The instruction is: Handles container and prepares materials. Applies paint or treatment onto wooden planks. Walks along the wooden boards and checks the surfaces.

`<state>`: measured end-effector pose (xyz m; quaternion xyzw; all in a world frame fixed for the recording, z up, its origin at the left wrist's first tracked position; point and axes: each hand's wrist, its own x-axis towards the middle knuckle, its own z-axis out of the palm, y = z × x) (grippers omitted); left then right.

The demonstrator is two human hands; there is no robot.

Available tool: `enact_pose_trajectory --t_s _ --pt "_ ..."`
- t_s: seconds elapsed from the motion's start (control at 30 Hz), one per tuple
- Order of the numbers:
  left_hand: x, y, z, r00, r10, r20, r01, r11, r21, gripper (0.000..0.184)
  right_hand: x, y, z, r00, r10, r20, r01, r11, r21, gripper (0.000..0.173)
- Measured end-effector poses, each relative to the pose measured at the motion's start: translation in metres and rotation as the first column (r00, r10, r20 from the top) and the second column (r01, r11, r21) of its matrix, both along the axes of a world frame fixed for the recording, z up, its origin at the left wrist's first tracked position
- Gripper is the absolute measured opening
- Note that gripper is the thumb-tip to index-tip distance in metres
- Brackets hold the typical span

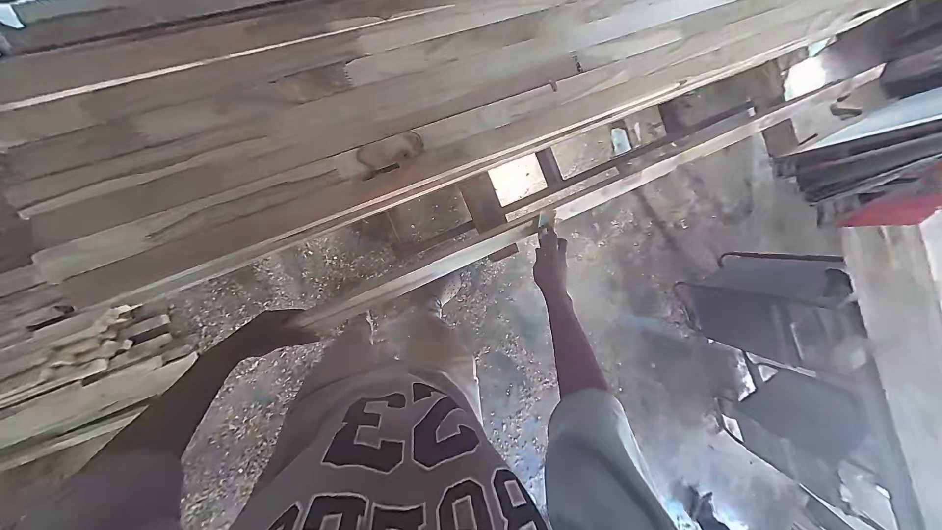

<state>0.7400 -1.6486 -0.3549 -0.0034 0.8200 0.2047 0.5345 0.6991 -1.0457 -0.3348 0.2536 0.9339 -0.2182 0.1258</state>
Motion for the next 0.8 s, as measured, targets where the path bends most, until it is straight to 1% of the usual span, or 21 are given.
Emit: enact_pose_trajectory --t_s 0.07,0.1,0.13,0.17,0.2,0.23,0.3,0.33,0.37,0.4,0.47,0.5,0.57,0.6,0.63,0.67,0.7,0.73,0.77,0.8 --pt "-0.002 0.003 0.003 1.0 0.009 0.013 -0.008 0.999 -0.042 0.063 0.004 0.005 0.018 0.974 0.057 0.219 -0.082 0.991 0.109 0.066" --pt "-0.002 0.004 0.003 1.0 0.001 0.021 0.001 0.998 -0.062 0.063 0.009 0.011 0.031 0.948 0.076 0.311 -0.119 0.985 0.123 0.069" --pt "-0.004 0.006 0.001 1.0 -0.014 0.013 0.015 0.997 -0.076 0.063 0.01 0.02 0.042 0.931 0.093 0.354 -0.138 0.985 0.106 0.068" --pt "-0.003 0.008 0.002 1.0 -0.018 0.001 0.018 0.996 -0.082 0.063 0.008 0.031 0.047 0.929 0.107 0.354 -0.14 0.988 0.069 0.063" --pt "0.002 0.009 0.005 1.0 -0.023 -0.004 0.023 0.996 -0.087 0.062 0.01 0.041 0.049 0.941 0.113 0.32 -0.122 0.992 0.009 0.056" --pt "0.004 0.011 0.008 1.0 -0.029 -0.011 0.028 0.995 -0.096 0.062 0.006 0.048 0.049 0.964 0.095 0.248 -0.081 0.994 -0.068 0.05" --pt "0.004 0.015 0.008 0.999 -0.031 -0.022 0.028 0.991 -0.134 0.063 -0.015 0.048 0.045 0.994 -0.013 0.11 0.042 0.962 -0.268 0.046" --pt "0.006 0.015 0.007 0.999 -0.026 -0.024 0.022 0.989 -0.148 0.064 -0.021 0.039 0.045 0.993 -0.063 0.102 0.096 0.929 -0.357 0.045" --pt "0.008 0.014 0.006 0.999 -0.019 -0.028 0.015 0.988 -0.152 0.063 -0.022 0.028 0.045 0.99 -0.08 0.117 0.122 0.902 -0.414 0.044" --pt "0.008 0.013 0.006 0.999 -0.014 -0.033 0.009 0.989 -0.149 0.062 -0.019 0.017 0.045 0.987 -0.061 0.146 0.122 0.884 -0.452 0.045" --pt "0.008 0.01 0.003 0.998 -0.02 -0.056 0.012 0.99 -0.141 0.06 -0.006 0.006 0.046 0.98 0.035 0.198 0.064 0.878 -0.475 0.046" --pt "0.01 0.01 0.002 0.998 -0.025 -0.059 0.017 0.991 -0.135 0.06 0.0 0.007 0.05 0.97 0.078 0.228 0.043 0.874 -0.484 0.046" --pt "0.013 0.012 0.005 0.998 -0.031 -0.062 0.023 0.992 -0.125 0.062 0.005 0.023 0.064 0.949 0.112 0.296 0.057 0.858 -0.51 0.057" --pt "0.012 0.014 0.009 0.998 -0.027 -0.063 0.02 0.993 -0.119 0.062 0.001 0.038 0.074 0.944 0.127 0.304 0.045 0.865 -0.499 0.063" --pt "0.011 0.017 0.014 0.998 -0.012 -0.068 0.005 0.994 -0.106 0.061 -0.009 0.055 0.085 0.942 0.166 0.291 -0.018 0.893 -0.45 0.064" --pt "0.011 0.019 0.018 0.998 -0.001 -0.07 -0.007 0.995 -0.103 0.06 -0.025 0.073 0.099 0.929 0.248 0.275 -0.144 0.926 -0.35 0.061" --pt "0.013 0.021 0.019 0.997 0.007 -0.071 -0.015 0.994 -0.109 0.059 -0.045 0.09 0.115 0.886 0.37 0.28 -0.321 0.925 -0.204 0.06" --pt "0.013 0.022 0.021 0.998 0.008 -0.07 -0.017 0.993 -0.119 0.058 -0.067 0.102 0.128 0.821 0.481 0.308 -0.489 0.87 -0.056 0.062" --pt "0.013 0.023 0.022 0.997 0.002 -0.072 -0.011 0.992 -0.126 0.057 -0.089 0.111 0.138 0.737 0.576 0.354 -0.634 0.77 0.068 0.059" --pt "0.014 0.025 0.024 0.997 -0.008 -0.077 -0.003 0.991 -0.133 0.055 -0.107 0.115 0.141 0.655 0.669 0.351 -0.744 0.651 0.149 0.059"
